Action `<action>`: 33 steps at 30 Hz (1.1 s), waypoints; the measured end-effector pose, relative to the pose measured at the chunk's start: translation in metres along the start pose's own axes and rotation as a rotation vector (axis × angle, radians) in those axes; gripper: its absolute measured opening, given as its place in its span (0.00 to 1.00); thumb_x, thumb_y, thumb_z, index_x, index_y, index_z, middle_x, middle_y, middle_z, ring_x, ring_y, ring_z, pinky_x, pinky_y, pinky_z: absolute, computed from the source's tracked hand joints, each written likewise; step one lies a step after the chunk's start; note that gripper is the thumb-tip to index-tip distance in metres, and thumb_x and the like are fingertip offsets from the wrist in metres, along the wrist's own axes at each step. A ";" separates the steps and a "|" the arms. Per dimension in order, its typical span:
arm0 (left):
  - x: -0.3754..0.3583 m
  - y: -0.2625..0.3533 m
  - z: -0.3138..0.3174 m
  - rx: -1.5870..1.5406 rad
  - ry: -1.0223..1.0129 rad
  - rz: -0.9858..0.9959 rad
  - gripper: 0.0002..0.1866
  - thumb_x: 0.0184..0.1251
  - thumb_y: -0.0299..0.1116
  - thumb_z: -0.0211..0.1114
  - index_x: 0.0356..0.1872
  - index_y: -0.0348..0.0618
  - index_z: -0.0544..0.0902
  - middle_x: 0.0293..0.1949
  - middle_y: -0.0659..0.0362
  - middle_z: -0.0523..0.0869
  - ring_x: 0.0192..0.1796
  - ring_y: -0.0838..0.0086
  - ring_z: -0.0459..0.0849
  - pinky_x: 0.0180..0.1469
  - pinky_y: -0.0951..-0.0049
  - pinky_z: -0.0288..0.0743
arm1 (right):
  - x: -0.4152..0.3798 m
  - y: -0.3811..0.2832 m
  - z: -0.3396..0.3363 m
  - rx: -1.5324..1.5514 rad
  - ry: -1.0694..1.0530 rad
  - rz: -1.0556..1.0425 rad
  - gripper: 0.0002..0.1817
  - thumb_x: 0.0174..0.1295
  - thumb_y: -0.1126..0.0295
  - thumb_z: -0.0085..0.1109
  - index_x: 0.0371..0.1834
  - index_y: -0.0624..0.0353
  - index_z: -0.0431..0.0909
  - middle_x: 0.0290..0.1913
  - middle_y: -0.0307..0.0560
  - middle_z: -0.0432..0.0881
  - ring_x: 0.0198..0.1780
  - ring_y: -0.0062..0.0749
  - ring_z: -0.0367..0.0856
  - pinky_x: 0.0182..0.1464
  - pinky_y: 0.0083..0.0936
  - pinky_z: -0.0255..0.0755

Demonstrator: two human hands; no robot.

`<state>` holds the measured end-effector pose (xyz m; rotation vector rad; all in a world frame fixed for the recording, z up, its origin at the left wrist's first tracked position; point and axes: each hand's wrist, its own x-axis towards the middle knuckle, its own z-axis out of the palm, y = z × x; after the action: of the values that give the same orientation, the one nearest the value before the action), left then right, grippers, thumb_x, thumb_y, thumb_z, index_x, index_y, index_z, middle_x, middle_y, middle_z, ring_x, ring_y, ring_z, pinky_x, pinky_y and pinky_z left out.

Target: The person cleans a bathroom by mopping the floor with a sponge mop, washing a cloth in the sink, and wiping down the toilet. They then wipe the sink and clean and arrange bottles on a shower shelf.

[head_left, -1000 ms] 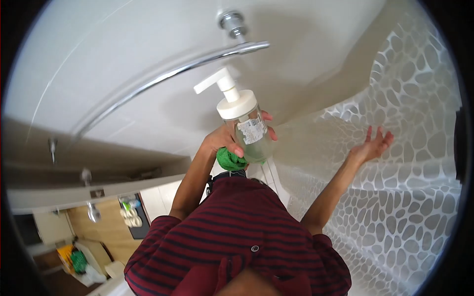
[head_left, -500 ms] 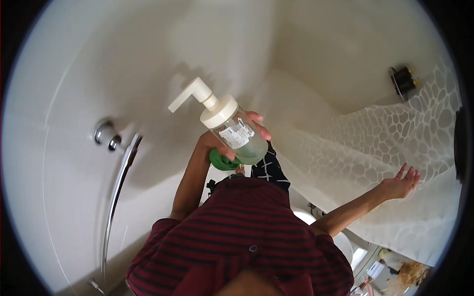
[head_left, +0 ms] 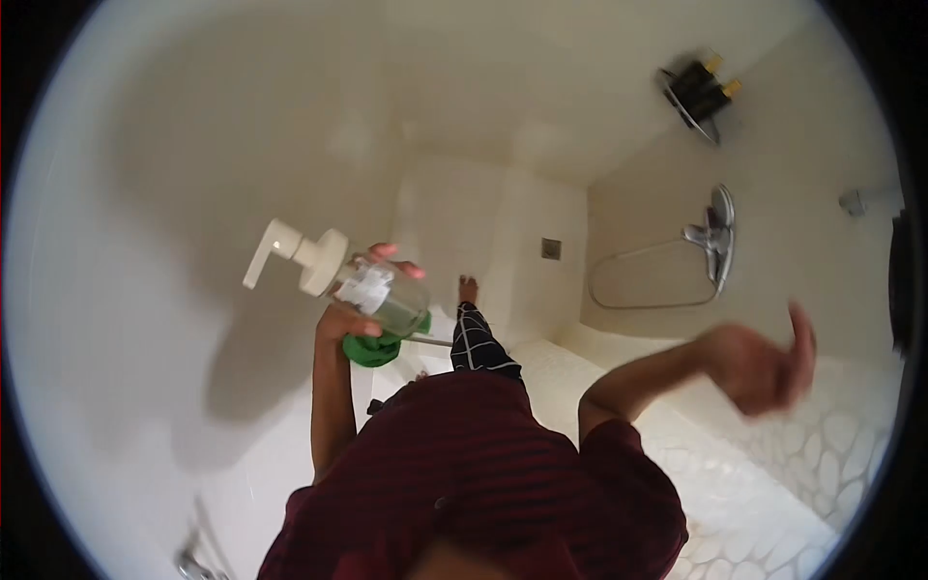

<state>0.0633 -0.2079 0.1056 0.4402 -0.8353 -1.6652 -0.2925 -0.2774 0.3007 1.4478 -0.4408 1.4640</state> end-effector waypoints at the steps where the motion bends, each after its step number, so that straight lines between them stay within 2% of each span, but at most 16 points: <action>1: 0.018 -0.005 -0.010 -0.031 -0.017 -0.023 0.49 0.25 0.27 0.76 0.60 0.44 0.63 0.50 0.44 0.75 0.53 0.61 0.75 0.53 0.62 0.71 | -0.011 0.005 0.023 0.141 -0.192 0.119 0.15 0.64 0.66 0.44 0.38 0.68 0.76 0.37 0.59 0.79 0.35 0.44 0.80 0.37 0.31 0.77; 3: 0.047 -0.009 -0.011 -0.009 0.037 -0.105 0.50 0.24 0.28 0.77 0.60 0.44 0.63 0.51 0.44 0.74 0.53 0.61 0.75 0.53 0.63 0.72 | -0.011 0.019 0.063 -0.240 -0.537 0.351 0.12 0.62 0.68 0.50 0.40 0.66 0.78 0.41 0.52 0.81 0.43 0.38 0.79 0.46 0.27 0.72; 6: 0.101 -0.016 -0.007 0.025 0.114 -0.210 0.50 0.24 0.29 0.78 0.59 0.44 0.63 0.50 0.45 0.75 0.53 0.61 0.75 0.54 0.62 0.71 | -0.041 0.075 0.077 -0.188 -0.507 0.860 0.12 0.60 0.71 0.53 0.44 0.66 0.78 0.43 0.48 0.81 0.50 0.29 0.75 0.51 0.23 0.70; 7: 0.049 0.005 0.010 0.057 0.131 -0.185 0.49 0.24 0.28 0.77 0.59 0.44 0.63 0.50 0.45 0.75 0.53 0.62 0.75 0.54 0.62 0.71 | 0.001 0.050 0.049 -0.081 -0.480 1.002 0.12 0.60 0.70 0.53 0.44 0.65 0.78 0.43 0.48 0.80 0.49 0.28 0.75 0.54 0.23 0.67; 10: 0.053 0.012 0.014 0.091 0.140 -0.181 0.48 0.25 0.28 0.77 0.58 0.44 0.64 0.50 0.46 0.75 0.53 0.62 0.75 0.53 0.63 0.71 | -0.011 0.072 0.048 0.124 -0.543 1.188 0.12 0.59 0.70 0.54 0.44 0.64 0.78 0.42 0.48 0.81 0.49 0.27 0.76 0.54 0.23 0.67; 12: 0.061 0.009 0.014 0.104 0.141 -0.184 0.47 0.25 0.27 0.77 0.57 0.44 0.65 0.50 0.47 0.75 0.53 0.63 0.75 0.53 0.63 0.71 | -0.038 0.099 0.060 0.168 -0.668 1.285 0.15 0.58 0.72 0.55 0.49 0.63 0.74 0.45 0.46 0.79 0.48 0.27 0.75 0.51 0.23 0.68; 13: 0.072 0.005 0.009 0.125 0.138 -0.183 0.46 0.26 0.27 0.77 0.57 0.44 0.65 0.50 0.47 0.76 0.53 0.63 0.75 0.53 0.64 0.71 | -0.066 0.125 0.068 0.212 -0.731 1.313 0.17 0.57 0.73 0.56 0.51 0.62 0.73 0.46 0.46 0.78 0.47 0.27 0.75 0.51 0.22 0.68; 15: 0.071 0.010 0.016 0.184 0.162 -0.179 0.46 0.26 0.27 0.77 0.57 0.43 0.65 0.50 0.48 0.76 0.53 0.64 0.75 0.53 0.64 0.71 | -0.110 0.162 0.078 0.301 -0.775 1.468 0.27 0.52 0.71 0.61 0.58 0.60 0.66 0.53 0.48 0.72 0.50 0.29 0.73 0.50 0.24 0.69; 19: 0.070 0.018 0.032 0.252 0.252 -0.167 0.46 0.26 0.27 0.77 0.56 0.42 0.66 0.49 0.48 0.76 0.52 0.63 0.75 0.53 0.64 0.70 | -0.211 0.248 0.121 -0.044 -0.909 1.440 0.47 0.35 0.71 0.73 0.63 0.60 0.58 0.60 0.51 0.64 0.58 0.41 0.65 0.55 0.34 0.65; 22: 0.058 0.026 0.034 0.335 0.322 -0.165 0.45 0.26 0.26 0.77 0.55 0.42 0.67 0.49 0.49 0.77 0.52 0.64 0.75 0.54 0.65 0.69 | -0.253 0.285 0.156 -0.092 -0.858 1.372 0.49 0.29 0.72 0.76 0.61 0.60 0.59 0.56 0.51 0.68 0.57 0.40 0.67 0.58 0.33 0.63; 25: 0.070 0.042 0.040 0.468 0.308 -0.155 0.43 0.27 0.24 0.76 0.54 0.41 0.68 0.49 0.51 0.77 0.53 0.67 0.75 0.55 0.66 0.69 | -0.238 0.283 0.162 0.149 -0.976 1.379 0.47 0.27 0.74 0.77 0.58 0.61 0.62 0.52 0.49 0.73 0.54 0.37 0.71 0.57 0.29 0.64; 29: 0.107 0.076 0.066 0.520 0.268 -0.293 0.40 0.30 0.25 0.77 0.53 0.41 0.69 0.48 0.55 0.79 0.52 0.69 0.75 0.54 0.66 0.69 | -0.201 0.289 0.166 0.162 -1.065 1.295 0.39 0.31 0.74 0.76 0.50 0.62 0.66 0.46 0.46 0.77 0.47 0.33 0.76 0.52 0.26 0.68; 30: 0.120 0.077 0.061 0.599 0.200 -0.298 0.40 0.30 0.27 0.77 0.53 0.43 0.68 0.49 0.55 0.78 0.54 0.68 0.73 0.56 0.63 0.67 | -0.199 0.287 0.155 0.162 -1.070 1.350 0.38 0.31 0.73 0.76 0.50 0.62 0.66 0.45 0.46 0.77 0.46 0.33 0.76 0.52 0.26 0.68; 32: 0.153 0.081 0.075 0.695 0.075 -0.243 0.38 0.30 0.28 0.77 0.51 0.40 0.71 0.47 0.57 0.79 0.50 0.73 0.76 0.52 0.68 0.70 | -0.197 0.311 0.150 0.186 -1.025 1.427 0.37 0.32 0.72 0.76 0.48 0.63 0.66 0.44 0.47 0.77 0.45 0.33 0.77 0.50 0.27 0.69; 33: 0.171 0.078 0.078 0.731 0.027 -0.250 0.37 0.30 0.30 0.78 0.50 0.40 0.72 0.47 0.57 0.79 0.49 0.73 0.76 0.52 0.69 0.70 | -0.214 0.323 0.144 0.328 -0.899 1.320 0.35 0.34 0.72 0.76 0.47 0.63 0.65 0.42 0.47 0.77 0.44 0.34 0.77 0.49 0.27 0.70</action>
<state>0.0181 -0.3542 0.2393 1.1017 -1.4103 -1.5264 -0.5214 -0.6187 0.2598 2.1943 -2.0853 1.7514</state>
